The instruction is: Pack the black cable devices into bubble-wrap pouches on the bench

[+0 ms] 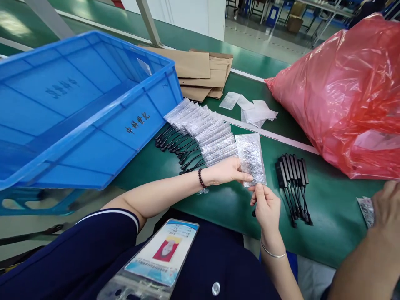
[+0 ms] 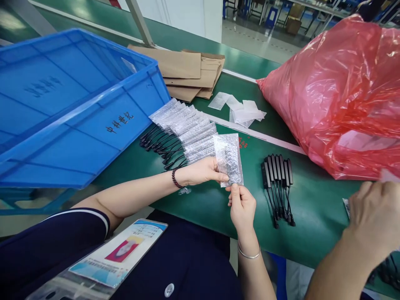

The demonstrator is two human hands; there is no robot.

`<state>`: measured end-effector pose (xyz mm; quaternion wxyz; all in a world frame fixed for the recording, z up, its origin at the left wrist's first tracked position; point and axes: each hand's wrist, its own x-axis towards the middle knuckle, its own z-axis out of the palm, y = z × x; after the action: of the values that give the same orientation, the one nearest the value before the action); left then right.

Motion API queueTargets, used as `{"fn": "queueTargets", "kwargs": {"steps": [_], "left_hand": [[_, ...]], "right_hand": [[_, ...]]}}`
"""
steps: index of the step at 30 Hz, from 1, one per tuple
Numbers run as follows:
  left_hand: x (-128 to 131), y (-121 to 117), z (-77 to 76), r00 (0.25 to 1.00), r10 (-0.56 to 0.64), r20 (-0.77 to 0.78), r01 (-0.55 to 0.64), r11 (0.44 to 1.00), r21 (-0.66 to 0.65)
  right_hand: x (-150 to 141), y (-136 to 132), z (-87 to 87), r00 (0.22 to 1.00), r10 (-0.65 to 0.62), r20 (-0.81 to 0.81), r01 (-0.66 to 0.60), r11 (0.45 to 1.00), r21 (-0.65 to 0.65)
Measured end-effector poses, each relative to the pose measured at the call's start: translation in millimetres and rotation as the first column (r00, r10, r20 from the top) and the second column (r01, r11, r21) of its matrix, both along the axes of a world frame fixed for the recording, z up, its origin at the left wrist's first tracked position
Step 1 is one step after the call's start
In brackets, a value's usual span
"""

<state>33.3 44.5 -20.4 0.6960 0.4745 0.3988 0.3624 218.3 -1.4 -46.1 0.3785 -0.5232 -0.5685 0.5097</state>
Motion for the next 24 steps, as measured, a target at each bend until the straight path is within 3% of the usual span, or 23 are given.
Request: {"fn": "queueTargets", "kwargs": {"steps": [5,8,11,13,15,17,20,24], "left_hand": [[2,-5,-3.5,0.999,-0.005,-0.049,0.006,1.0,0.01],[1,-6,-0.8,0.982,-0.138,-0.127,0.138,0.99,-0.013],[-16,1,15.8,0.934,-0.289,-0.21,0.293,0.956,-0.013],[-36,10,34.3,0.873,-0.373,-0.315,0.382,0.924,-0.035],[-55,21,50.4,0.778,-0.475,-0.412,0.48,0.872,-0.099],[-62,29,56.2,0.643,-0.594,-0.484,0.578,0.791,-0.201],[-51,33,43.2,0.458,-0.691,-0.56,0.639,0.693,-0.332],[-38,35,14.0,0.322,-0.629,-0.707,0.62,0.705,-0.345]], "right_hand": [[9,-5,-0.7,0.984,0.096,0.147,-0.101,0.995,0.025],[7,-13,-1.6,0.976,0.17,0.135,-0.173,0.985,0.018],[3,-19,-0.2,0.942,0.319,0.101,-0.318,0.948,-0.031],[2,-22,2.1,0.926,0.369,0.08,-0.364,0.929,-0.074],[-1,-23,3.5,0.953,0.301,0.031,-0.298,0.951,-0.081],[-6,-24,1.2,0.975,0.218,-0.046,-0.221,0.973,-0.06],[-19,-26,-11.3,0.957,0.248,-0.152,-0.26,0.963,-0.065],[-39,-29,-37.1,0.936,0.232,-0.265,-0.28,0.947,-0.158]]}}
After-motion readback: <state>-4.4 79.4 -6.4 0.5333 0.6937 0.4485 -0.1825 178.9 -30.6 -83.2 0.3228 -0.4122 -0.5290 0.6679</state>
